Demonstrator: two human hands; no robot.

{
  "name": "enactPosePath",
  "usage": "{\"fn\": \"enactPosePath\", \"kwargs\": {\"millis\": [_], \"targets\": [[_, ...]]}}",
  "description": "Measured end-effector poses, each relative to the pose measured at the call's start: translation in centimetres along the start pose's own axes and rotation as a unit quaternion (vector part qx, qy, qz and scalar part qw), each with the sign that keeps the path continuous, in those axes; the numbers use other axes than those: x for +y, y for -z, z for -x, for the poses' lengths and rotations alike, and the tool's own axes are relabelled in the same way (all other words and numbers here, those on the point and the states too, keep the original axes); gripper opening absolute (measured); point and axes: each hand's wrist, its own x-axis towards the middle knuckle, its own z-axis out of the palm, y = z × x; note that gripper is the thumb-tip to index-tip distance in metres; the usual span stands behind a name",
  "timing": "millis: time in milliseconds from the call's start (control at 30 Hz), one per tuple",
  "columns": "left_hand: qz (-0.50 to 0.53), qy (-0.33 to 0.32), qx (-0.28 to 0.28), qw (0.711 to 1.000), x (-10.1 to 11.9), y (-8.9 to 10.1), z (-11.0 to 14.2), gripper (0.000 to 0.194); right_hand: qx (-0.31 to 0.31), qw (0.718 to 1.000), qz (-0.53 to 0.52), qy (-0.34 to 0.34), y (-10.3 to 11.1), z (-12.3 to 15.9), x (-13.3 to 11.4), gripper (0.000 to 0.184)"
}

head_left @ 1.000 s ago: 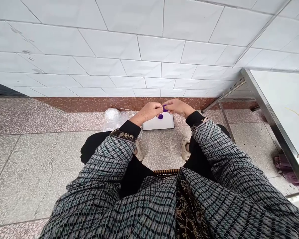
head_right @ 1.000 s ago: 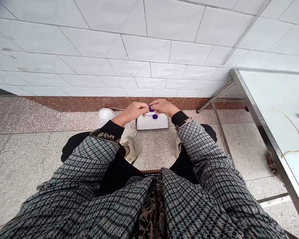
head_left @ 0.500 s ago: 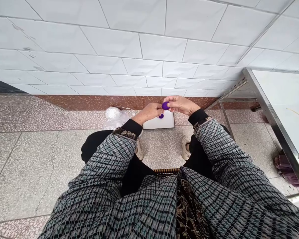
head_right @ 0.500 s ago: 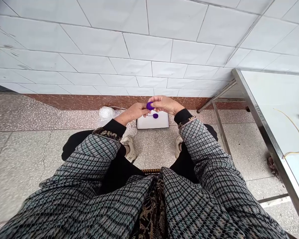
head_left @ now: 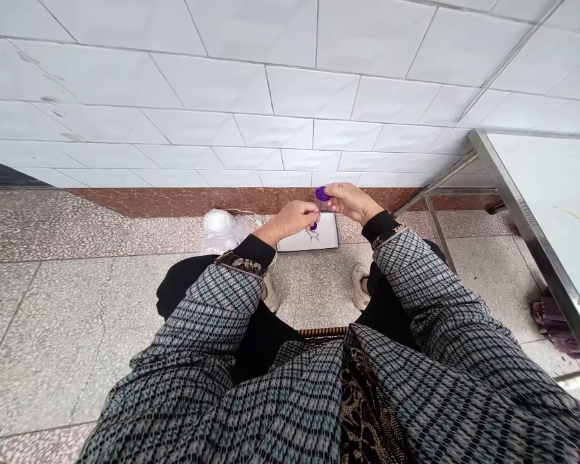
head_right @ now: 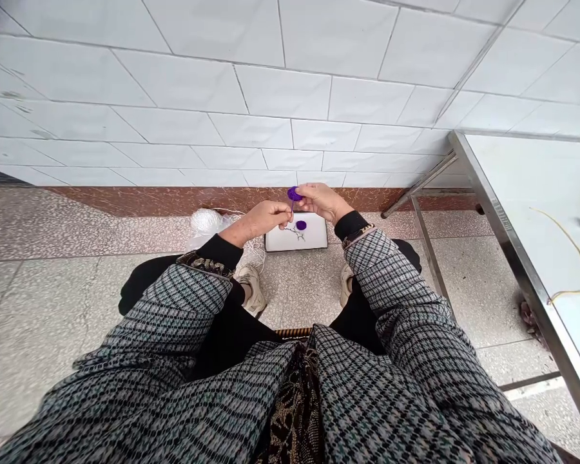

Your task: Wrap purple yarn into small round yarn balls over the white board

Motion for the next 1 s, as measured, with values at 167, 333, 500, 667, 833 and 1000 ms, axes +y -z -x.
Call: {"fn": "enactPosePath", "kwargs": {"millis": [167,333,500,667,833,1000], "targets": [[-0.004,0.022,-0.022,0.999,-0.2,0.3,-0.1,0.017,-0.131,0.988,0.076,-0.015,0.5,1.0,-0.6,0.018],[-0.042,0.020,0.021,0.999,0.0,0.7,0.0,0.022,-0.158,0.946,0.279,-0.045,0.3,1.0,0.3,0.021],[-0.016,-0.003,0.034,0.999,0.3,0.6,0.1,0.019,-0.029,0.980,0.194,-0.018,-0.5,0.4,0.9,0.025],[-0.004,-0.003,0.027,1.000,0.2,0.3,0.1,0.020,-0.015,0.999,0.024,-0.036,-0.7,0.4,0.3,0.021],[-0.002,-0.006,0.022,1.000,-0.1,0.2,0.0,0.020,-0.052,0.998,-0.008,-0.027,-0.3,0.6,0.1,0.016],[-0.016,0.015,-0.021,1.000,-0.4,0.5,-0.1,0.017,-0.152,0.987,0.055,-0.005,0.6,1.1,-0.3,0.018]]}}
